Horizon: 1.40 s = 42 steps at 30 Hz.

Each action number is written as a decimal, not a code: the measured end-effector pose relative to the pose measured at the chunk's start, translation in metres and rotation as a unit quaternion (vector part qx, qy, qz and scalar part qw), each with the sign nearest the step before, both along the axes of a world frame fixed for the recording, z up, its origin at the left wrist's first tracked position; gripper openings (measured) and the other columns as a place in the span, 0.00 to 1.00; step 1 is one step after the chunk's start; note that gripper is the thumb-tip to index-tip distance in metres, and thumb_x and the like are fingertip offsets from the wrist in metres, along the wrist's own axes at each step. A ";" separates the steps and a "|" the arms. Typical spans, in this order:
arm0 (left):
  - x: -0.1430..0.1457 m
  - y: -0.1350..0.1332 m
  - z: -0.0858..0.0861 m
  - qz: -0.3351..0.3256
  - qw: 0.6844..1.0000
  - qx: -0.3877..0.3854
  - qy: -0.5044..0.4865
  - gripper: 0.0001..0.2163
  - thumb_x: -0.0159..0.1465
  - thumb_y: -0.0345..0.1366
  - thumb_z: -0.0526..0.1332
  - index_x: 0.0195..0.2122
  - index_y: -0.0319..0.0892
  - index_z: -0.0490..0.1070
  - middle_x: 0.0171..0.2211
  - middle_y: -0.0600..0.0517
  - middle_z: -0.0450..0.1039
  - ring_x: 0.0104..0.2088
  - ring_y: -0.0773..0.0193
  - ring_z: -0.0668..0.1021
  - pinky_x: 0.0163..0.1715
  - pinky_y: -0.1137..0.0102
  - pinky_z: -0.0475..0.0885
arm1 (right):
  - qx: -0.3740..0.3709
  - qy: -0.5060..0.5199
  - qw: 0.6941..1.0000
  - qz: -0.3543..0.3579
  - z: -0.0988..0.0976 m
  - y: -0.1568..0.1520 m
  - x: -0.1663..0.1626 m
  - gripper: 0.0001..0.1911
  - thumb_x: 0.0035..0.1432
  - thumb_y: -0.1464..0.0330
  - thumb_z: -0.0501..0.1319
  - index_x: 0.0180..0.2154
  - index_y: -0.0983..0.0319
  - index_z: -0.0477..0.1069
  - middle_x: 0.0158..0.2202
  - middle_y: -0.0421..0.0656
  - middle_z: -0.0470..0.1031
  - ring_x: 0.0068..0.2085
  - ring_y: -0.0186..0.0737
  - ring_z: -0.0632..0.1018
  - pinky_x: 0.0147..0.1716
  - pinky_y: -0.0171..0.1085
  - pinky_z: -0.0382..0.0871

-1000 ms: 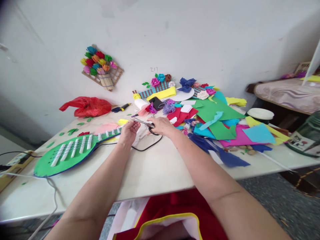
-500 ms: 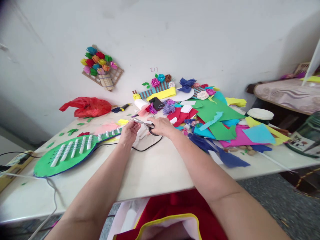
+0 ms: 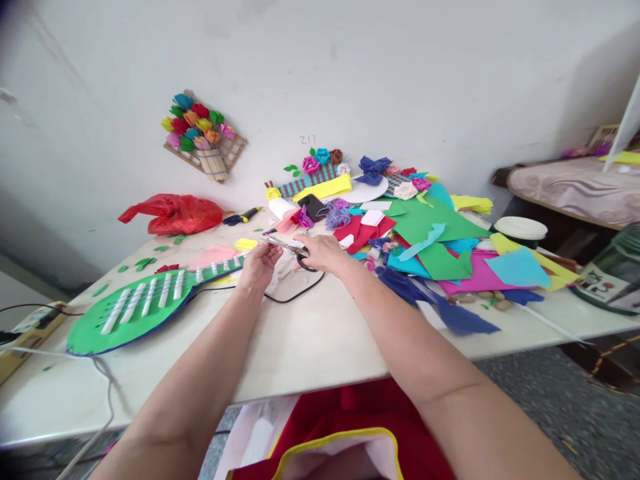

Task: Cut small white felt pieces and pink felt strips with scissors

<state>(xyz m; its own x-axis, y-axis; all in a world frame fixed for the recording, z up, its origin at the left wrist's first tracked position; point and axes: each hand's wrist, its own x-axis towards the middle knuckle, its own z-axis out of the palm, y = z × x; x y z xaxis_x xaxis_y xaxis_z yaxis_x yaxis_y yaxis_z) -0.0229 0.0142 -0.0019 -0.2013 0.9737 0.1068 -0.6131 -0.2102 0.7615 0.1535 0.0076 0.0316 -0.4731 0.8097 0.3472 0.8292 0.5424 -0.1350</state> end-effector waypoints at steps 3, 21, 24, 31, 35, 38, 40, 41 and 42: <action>0.000 0.000 0.001 0.006 1.000 -0.003 0.003 0.03 0.52 0.30 0.62 0.24 0.37 0.68 0.21 0.52 0.72 0.22 0.69 0.75 0.33 0.69 0.74 | 0.003 -0.001 1.000 0.000 0.000 0.000 0.000 0.34 0.48 0.52 0.59 0.56 0.56 0.61 0.40 0.45 0.77 0.41 0.47 0.76 0.35 0.36 0.63; 0.003 -0.001 -0.002 -0.009 1.000 0.011 0.021 0.04 0.51 0.30 0.63 0.24 0.37 0.68 0.21 0.52 0.72 0.23 0.68 0.76 0.32 0.69 0.74 | 0.008 -0.016 1.000 -0.010 -0.001 0.000 0.000 0.36 0.49 0.53 0.58 0.58 0.56 0.57 0.39 0.45 0.77 0.41 0.48 0.76 0.35 0.37 0.62; 0.003 -0.002 0.000 -0.007 1.000 0.011 0.017 0.04 0.51 0.29 0.63 0.23 0.37 0.68 0.21 0.52 0.72 0.23 0.68 0.76 0.32 0.68 0.74 | 0.010 -0.016 1.000 -0.011 0.000 0.000 -0.001 0.35 0.49 0.53 0.58 0.58 0.56 0.58 0.39 0.45 0.77 0.41 0.48 0.76 0.35 0.37 0.62; 0.006 -0.004 -0.002 -0.018 0.999 0.013 0.030 0.06 0.48 0.31 0.64 0.24 0.38 0.66 0.22 0.52 0.72 0.24 0.67 0.76 0.32 0.69 0.74 | -0.003 -0.021 0.999 -0.023 0.000 -0.002 -0.001 0.39 0.49 0.52 0.58 0.60 0.57 0.54 0.41 0.47 0.77 0.41 0.49 0.76 0.36 0.38 0.62; 0.007 -0.004 -0.003 -0.017 0.999 0.011 0.041 0.07 0.48 0.32 0.65 0.24 0.38 0.66 0.22 0.53 0.71 0.24 0.67 0.76 0.33 0.68 0.74 | -0.001 -0.014 1.000 -0.024 0.000 -0.002 -0.002 0.38 0.49 0.52 0.58 0.60 0.57 0.54 0.40 0.46 0.77 0.41 0.49 0.76 0.36 0.38 0.63; 0.007 -0.003 -0.002 -0.014 0.999 0.009 0.040 0.07 0.49 0.31 0.64 0.24 0.38 0.66 0.22 0.53 0.71 0.24 0.67 0.76 0.32 0.68 0.74 | -0.007 -0.010 1.000 -0.021 0.001 -0.003 -0.003 0.37 0.49 0.53 0.58 0.59 0.56 0.56 0.40 0.45 0.77 0.42 0.48 0.75 0.36 0.37 0.63; 0.006 -0.002 -0.002 -0.012 0.999 0.009 0.042 0.07 0.49 0.31 0.64 0.25 0.38 0.66 0.22 0.53 0.71 0.24 0.67 0.76 0.32 0.68 0.74 | -0.013 -0.009 1.000 -0.020 0.002 -0.004 -0.003 0.37 0.49 0.53 0.58 0.59 0.55 0.56 0.40 0.45 0.77 0.42 0.48 0.75 0.35 0.37 0.63; 0.006 -0.002 -0.002 -0.011 0.999 0.009 0.043 0.07 0.49 0.31 0.64 0.25 0.39 0.66 0.22 0.53 0.71 0.24 0.67 0.76 0.32 0.69 0.74 | -0.014 -0.009 1.000 -0.020 0.002 -0.004 -0.003 0.37 0.49 0.52 0.58 0.59 0.55 0.56 0.40 0.45 0.77 0.42 0.47 0.75 0.35 0.37 0.63; 0.006 -0.002 -0.003 -0.011 0.999 0.010 0.045 0.07 0.49 0.32 0.65 0.25 0.39 0.66 0.22 0.53 0.71 0.24 0.67 0.76 0.32 0.69 0.74 | -0.014 -0.009 1.000 -0.020 0.003 -0.005 -0.003 0.37 0.49 0.52 0.58 0.59 0.56 0.56 0.40 0.45 0.77 0.42 0.47 0.75 0.35 0.36 0.63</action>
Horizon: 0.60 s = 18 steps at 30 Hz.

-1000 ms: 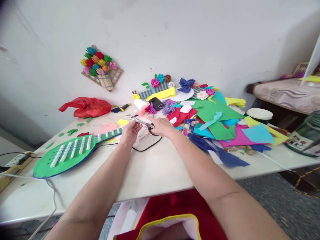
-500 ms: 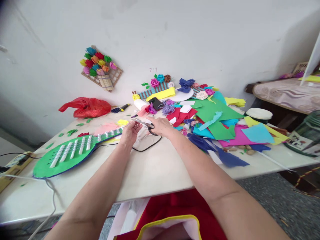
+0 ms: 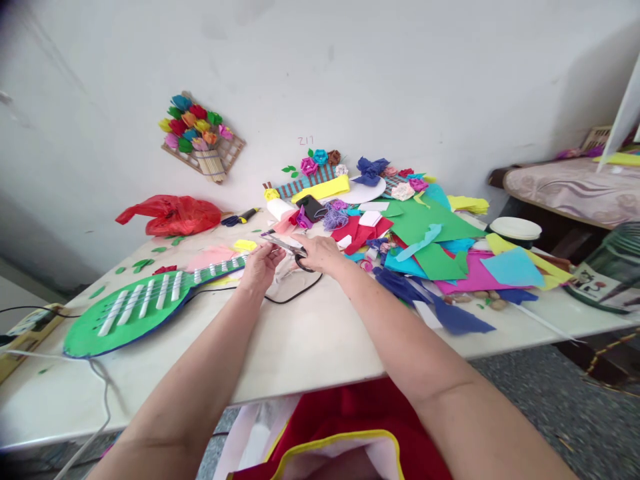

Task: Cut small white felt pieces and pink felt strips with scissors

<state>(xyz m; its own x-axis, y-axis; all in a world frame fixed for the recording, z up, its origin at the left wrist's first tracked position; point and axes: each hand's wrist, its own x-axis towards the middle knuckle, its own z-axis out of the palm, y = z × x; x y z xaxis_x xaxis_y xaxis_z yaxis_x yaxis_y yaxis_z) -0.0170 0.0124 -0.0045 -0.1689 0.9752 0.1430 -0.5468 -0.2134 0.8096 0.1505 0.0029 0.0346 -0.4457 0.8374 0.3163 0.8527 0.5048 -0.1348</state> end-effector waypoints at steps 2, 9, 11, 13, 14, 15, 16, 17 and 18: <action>0.001 0.000 -0.001 -0.003 1.000 0.003 0.003 0.07 0.48 0.32 0.65 0.25 0.39 0.66 0.22 0.53 0.71 0.24 0.68 0.76 0.31 0.70 0.74 | 0.003 -0.001 1.000 0.001 0.000 -0.001 0.000 0.38 0.49 0.51 0.58 0.60 0.56 0.55 0.39 0.45 0.77 0.41 0.47 0.76 0.35 0.36 0.63; 0.005 -0.005 0.000 -0.019 1.000 -0.001 0.006 0.08 0.47 0.31 0.66 0.24 0.38 0.66 0.21 0.54 0.71 0.23 0.69 0.75 0.29 0.71 0.73 | -0.004 -0.010 1.000 -0.012 0.000 -0.002 -0.002 0.42 0.47 0.48 0.57 0.61 0.56 0.52 0.41 0.46 0.77 0.43 0.48 0.75 0.37 0.38 0.63; 0.005 -0.006 0.001 -0.019 1.000 -0.005 0.005 0.08 0.47 0.31 0.66 0.24 0.38 0.66 0.21 0.54 0.71 0.22 0.69 0.75 0.29 0.72 0.73 | -0.006 -0.013 1.000 -0.015 0.001 -0.002 -0.003 0.42 0.47 0.47 0.57 0.61 0.55 0.52 0.41 0.46 0.76 0.42 0.48 0.75 0.37 0.38 0.63; 0.004 -0.006 0.002 -0.019 1.000 -0.009 0.003 0.08 0.47 0.31 0.65 0.25 0.38 0.66 0.21 0.54 0.71 0.23 0.69 0.75 0.29 0.72 0.73 | -0.007 -0.015 1.000 -0.017 0.001 -0.001 -0.003 0.41 0.48 0.48 0.57 0.61 0.55 0.52 0.41 0.46 0.76 0.42 0.48 0.75 0.37 0.38 0.63; 0.004 -0.006 0.002 -0.019 1.000 -0.010 0.003 0.08 0.47 0.31 0.65 0.25 0.38 0.67 0.21 0.54 0.71 0.23 0.69 0.75 0.29 0.72 0.73 | -0.006 -0.016 1.000 -0.018 0.001 -0.001 -0.003 0.41 0.48 0.48 0.57 0.61 0.55 0.52 0.41 0.46 0.77 0.41 0.48 0.75 0.37 0.37 0.63; 0.004 -0.006 0.002 -0.018 1.000 -0.010 0.002 0.08 0.47 0.31 0.65 0.25 0.38 0.67 0.21 0.53 0.71 0.23 0.69 0.75 0.29 0.71 0.73 | -0.006 -0.017 1.000 -0.018 0.001 -0.001 -0.003 0.40 0.48 0.49 0.57 0.61 0.55 0.52 0.41 0.46 0.77 0.41 0.47 0.75 0.36 0.37 0.63; 0.004 -0.006 0.003 -0.017 1.000 -0.009 0.002 0.08 0.47 0.31 0.65 0.25 0.37 0.67 0.21 0.53 0.71 0.23 0.69 0.75 0.29 0.71 0.73 | -0.005 -0.017 1.000 -0.018 0.001 -0.001 -0.003 0.40 0.49 0.50 0.57 0.61 0.55 0.52 0.40 0.46 0.77 0.41 0.47 0.75 0.36 0.37 0.63; 0.005 -0.007 0.003 -0.016 1.000 -0.008 0.003 0.08 0.47 0.31 0.65 0.25 0.37 0.67 0.21 0.53 0.71 0.23 0.69 0.75 0.29 0.71 0.73 | -0.004 -0.016 1.000 -0.018 0.001 0.000 -0.003 0.39 0.49 0.51 0.57 0.61 0.55 0.52 0.40 0.46 0.77 0.41 0.47 0.76 0.36 0.37 0.63; 0.005 -0.007 0.003 -0.015 1.000 -0.008 0.005 0.07 0.47 0.31 0.65 0.25 0.37 0.67 0.20 0.53 0.71 0.23 0.68 0.75 0.29 0.71 0.73 | -0.002 -0.015 1.000 -0.018 0.000 0.000 -0.003 0.38 0.50 0.52 0.58 0.61 0.55 0.52 0.40 0.46 0.77 0.41 0.48 0.76 0.36 0.37 0.63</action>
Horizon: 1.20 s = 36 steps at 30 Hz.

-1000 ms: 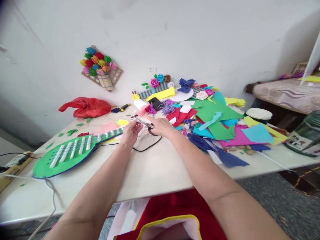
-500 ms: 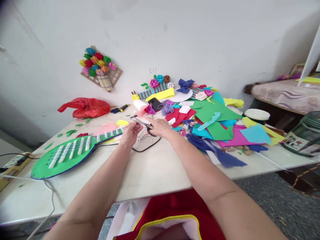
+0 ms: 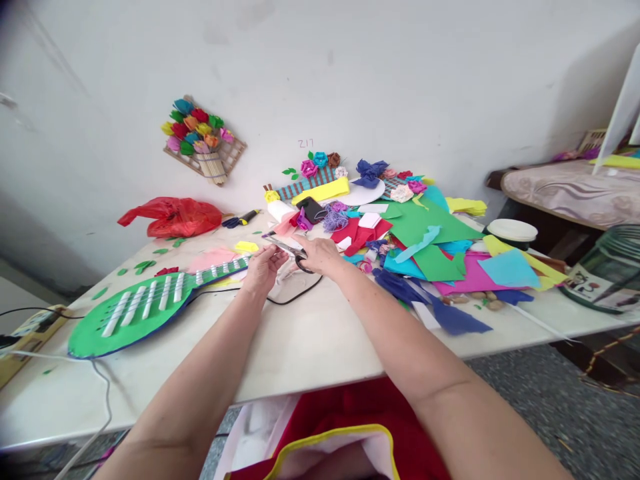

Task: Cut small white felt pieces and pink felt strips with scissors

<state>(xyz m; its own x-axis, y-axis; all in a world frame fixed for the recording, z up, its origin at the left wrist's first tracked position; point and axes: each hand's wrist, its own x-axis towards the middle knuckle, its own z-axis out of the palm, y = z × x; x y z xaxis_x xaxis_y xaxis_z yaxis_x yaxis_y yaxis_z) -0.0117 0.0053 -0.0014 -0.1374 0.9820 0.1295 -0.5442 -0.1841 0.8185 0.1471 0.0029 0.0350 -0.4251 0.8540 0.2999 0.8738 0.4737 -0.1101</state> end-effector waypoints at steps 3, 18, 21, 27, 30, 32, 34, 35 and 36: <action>0.001 -0.001 0.000 0.005 1.000 -0.007 0.005 0.08 0.47 0.31 0.65 0.25 0.37 0.67 0.20 0.53 0.70 0.23 0.68 0.75 0.30 0.70 0.73 | 0.005 0.008 1.000 -0.004 -0.001 0.000 0.000 0.39 0.49 0.54 0.59 0.61 0.55 0.52 0.39 0.46 0.77 0.40 0.48 0.76 0.36 0.38 0.63; 0.005 -0.001 0.000 0.030 0.998 -0.046 -0.032 0.07 0.50 0.30 0.64 0.23 0.36 0.65 0.18 0.53 0.69 0.21 0.70 0.74 0.29 0.72 0.73 | -0.217 0.519 0.822 0.085 -0.023 0.019 -0.004 0.37 0.42 0.63 0.66 0.54 0.67 0.60 0.22 0.37 0.72 0.20 0.31 0.69 0.23 0.32 0.64; 0.005 0.000 0.000 0.047 0.998 -0.042 -0.031 0.08 0.49 0.31 0.65 0.21 0.37 0.64 0.17 0.54 0.69 0.20 0.70 0.74 0.29 0.72 0.73 | -0.248 0.573 0.774 0.109 -0.021 0.013 -0.005 0.33 0.41 0.66 0.66 0.51 0.66 0.63 0.20 0.35 0.71 0.18 0.29 0.69 0.21 0.31 0.64; 0.010 -0.002 0.000 0.053 0.998 -0.037 -0.009 0.10 0.48 0.33 0.66 0.21 0.37 0.64 0.16 0.54 0.68 0.19 0.70 0.73 0.26 0.73 0.73 | -0.273 0.612 0.734 0.107 -0.017 0.005 -0.010 0.29 0.41 0.66 0.66 0.48 0.64 0.64 0.18 0.33 0.68 0.17 0.29 0.69 0.18 0.29 0.63; 0.011 -0.002 -0.001 0.033 0.999 -0.030 0.005 0.10 0.48 0.34 0.67 0.22 0.37 0.65 0.17 0.54 0.68 0.20 0.70 0.74 0.26 0.73 0.73 | -0.268 0.618 0.733 0.090 -0.015 0.003 -0.011 0.29 0.42 0.66 0.65 0.48 0.63 0.64 0.17 0.33 0.67 0.17 0.29 0.69 0.17 0.28 0.61; 0.011 -0.002 -0.001 0.016 0.999 -0.030 0.011 0.11 0.48 0.35 0.67 0.23 0.36 0.66 0.18 0.53 0.69 0.21 0.69 0.74 0.26 0.73 0.73 | -0.265 0.626 0.728 0.088 -0.015 0.003 -0.010 0.29 0.42 0.65 0.64 0.49 0.63 0.64 0.17 0.33 0.67 0.17 0.29 0.69 0.16 0.28 0.60; 0.010 0.000 0.000 0.004 0.999 -0.035 0.011 0.12 0.50 0.39 0.66 0.24 0.36 0.66 0.19 0.52 0.70 0.20 0.69 0.75 0.25 0.73 0.73 | -0.267 0.634 0.719 0.096 -0.016 0.004 -0.010 0.30 0.42 0.65 0.64 0.49 0.63 0.63 0.17 0.33 0.67 0.17 0.29 0.69 0.15 0.27 0.58; 0.009 0.000 0.000 -0.005 0.999 -0.037 0.012 0.13 0.50 0.41 0.65 0.25 0.36 0.67 0.19 0.52 0.70 0.20 0.68 0.75 0.25 0.72 0.73 | -0.269 0.637 0.715 0.102 -0.017 0.005 -0.009 0.30 0.42 0.64 0.64 0.49 0.63 0.63 0.17 0.33 0.67 0.17 0.29 0.69 0.15 0.27 0.57; 0.008 0.000 0.000 -0.015 0.999 -0.036 0.014 0.14 0.51 0.43 0.65 0.27 0.36 0.68 0.19 0.52 0.70 0.20 0.68 0.75 0.25 0.72 0.73 | -0.271 0.639 0.711 0.108 -0.018 0.006 -0.009 0.30 0.42 0.64 0.64 0.49 0.63 0.63 0.17 0.33 0.67 0.17 0.29 0.69 0.14 0.26 0.56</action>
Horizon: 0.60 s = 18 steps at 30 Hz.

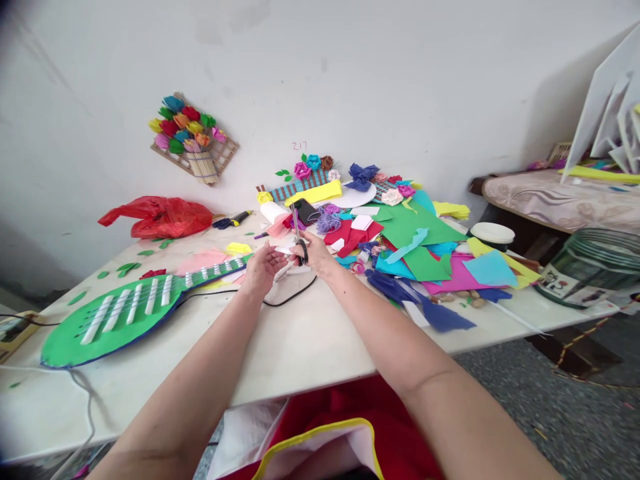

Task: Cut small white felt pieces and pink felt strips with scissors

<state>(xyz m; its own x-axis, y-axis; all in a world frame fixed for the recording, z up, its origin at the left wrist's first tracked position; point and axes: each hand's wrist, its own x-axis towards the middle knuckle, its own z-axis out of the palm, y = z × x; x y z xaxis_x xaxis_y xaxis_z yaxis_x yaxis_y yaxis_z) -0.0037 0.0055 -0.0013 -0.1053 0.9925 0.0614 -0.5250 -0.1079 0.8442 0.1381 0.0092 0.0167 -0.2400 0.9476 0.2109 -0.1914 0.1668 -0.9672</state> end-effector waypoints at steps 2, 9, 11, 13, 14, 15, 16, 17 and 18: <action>-0.002 0.000 0.000 -0.028 0.999 0.015 0.008 0.15 0.49 0.43 0.66 0.30 0.36 0.70 0.20 0.52 0.70 0.21 0.68 0.75 0.25 0.72 0.73 | 0.000 0.009 1.000 0.011 -0.002 0.002 0.001 0.30 0.41 0.64 0.64 0.49 0.63 0.63 0.17 0.33 0.67 0.17 0.29 0.70 0.13 0.26 0.53; -0.002 -0.003 0.000 -0.039 0.997 0.057 0.046 0.15 0.45 0.40 0.70 0.24 0.36 0.67 0.19 0.53 0.70 0.18 0.73 0.71 0.20 0.76 0.69 | -0.017 0.019 0.999 0.027 -0.004 0.005 0.002 0.28 0.40 0.64 0.64 0.46 0.63 0.65 0.18 0.35 0.69 0.17 0.29 0.69 0.12 0.26 0.50; -0.002 -0.003 0.001 -0.028 0.997 0.049 0.057 0.16 0.45 0.42 0.70 0.21 0.37 0.65 0.18 0.54 0.69 0.16 0.73 0.70 0.17 0.77 0.67 | -0.017 0.007 1.000 0.019 -0.006 0.007 0.002 0.26 0.41 0.64 0.64 0.45 0.63 0.66 0.18 0.36 0.69 0.17 0.30 0.70 0.12 0.26 0.49; -0.003 -0.002 0.001 -0.020 0.997 0.044 0.065 0.17 0.44 0.44 0.70 0.20 0.37 0.64 0.16 0.55 0.68 0.15 0.74 0.68 0.15 0.77 0.65 | -0.016 -0.002 1.000 0.003 -0.006 0.008 0.003 0.26 0.41 0.64 0.64 0.45 0.63 0.66 0.19 0.36 0.70 0.18 0.31 0.71 0.12 0.26 0.49; -0.004 -0.002 0.001 -0.017 0.997 0.041 0.069 0.18 0.44 0.44 0.70 0.20 0.38 0.64 0.16 0.55 0.67 0.14 0.74 0.68 0.14 0.77 0.64 | -0.013 -0.004 1.000 -0.002 -0.006 0.008 0.004 0.26 0.41 0.64 0.64 0.45 0.63 0.66 0.19 0.36 0.70 0.18 0.32 0.71 0.12 0.26 0.49; -0.005 -0.001 0.001 -0.015 0.996 0.039 0.074 0.18 0.44 0.44 0.70 0.20 0.38 0.64 0.16 0.55 0.67 0.14 0.74 0.67 0.14 0.77 0.64 | -0.009 -0.007 1.000 -0.004 -0.006 0.008 0.004 0.26 0.41 0.64 0.64 0.45 0.64 0.67 0.19 0.37 0.70 0.19 0.32 0.72 0.12 0.27 0.49; -0.005 -0.001 0.001 -0.014 0.996 0.036 0.080 0.18 0.44 0.45 0.70 0.19 0.38 0.63 0.15 0.55 0.66 0.13 0.74 0.67 0.13 0.77 0.63 | -0.002 -0.010 1.000 -0.002 -0.005 0.008 0.005 0.26 0.41 0.64 0.65 0.44 0.64 0.67 0.20 0.37 0.70 0.19 0.32 0.72 0.12 0.27 0.50; -0.006 -0.001 0.001 -0.012 0.995 0.034 0.088 0.18 0.43 0.45 0.70 0.19 0.38 0.63 0.15 0.55 0.66 0.13 0.74 0.66 0.13 0.77 0.63 | 0.005 -0.015 1.000 0.005 -0.004 0.007 0.005 0.26 0.40 0.64 0.65 0.44 0.64 0.67 0.20 0.36 0.70 0.19 0.31 0.71 0.12 0.27 0.50; -0.006 -0.002 0.000 -0.010 0.995 0.031 0.097 0.18 0.43 0.45 0.70 0.18 0.38 0.63 0.15 0.55 0.66 0.13 0.74 0.66 0.13 0.77 0.62 | 0.009 -0.020 1.000 0.014 -0.004 0.006 0.005 0.26 0.40 0.64 0.66 0.44 0.63 0.67 0.20 0.36 0.70 0.19 0.31 0.71 0.12 0.27 0.50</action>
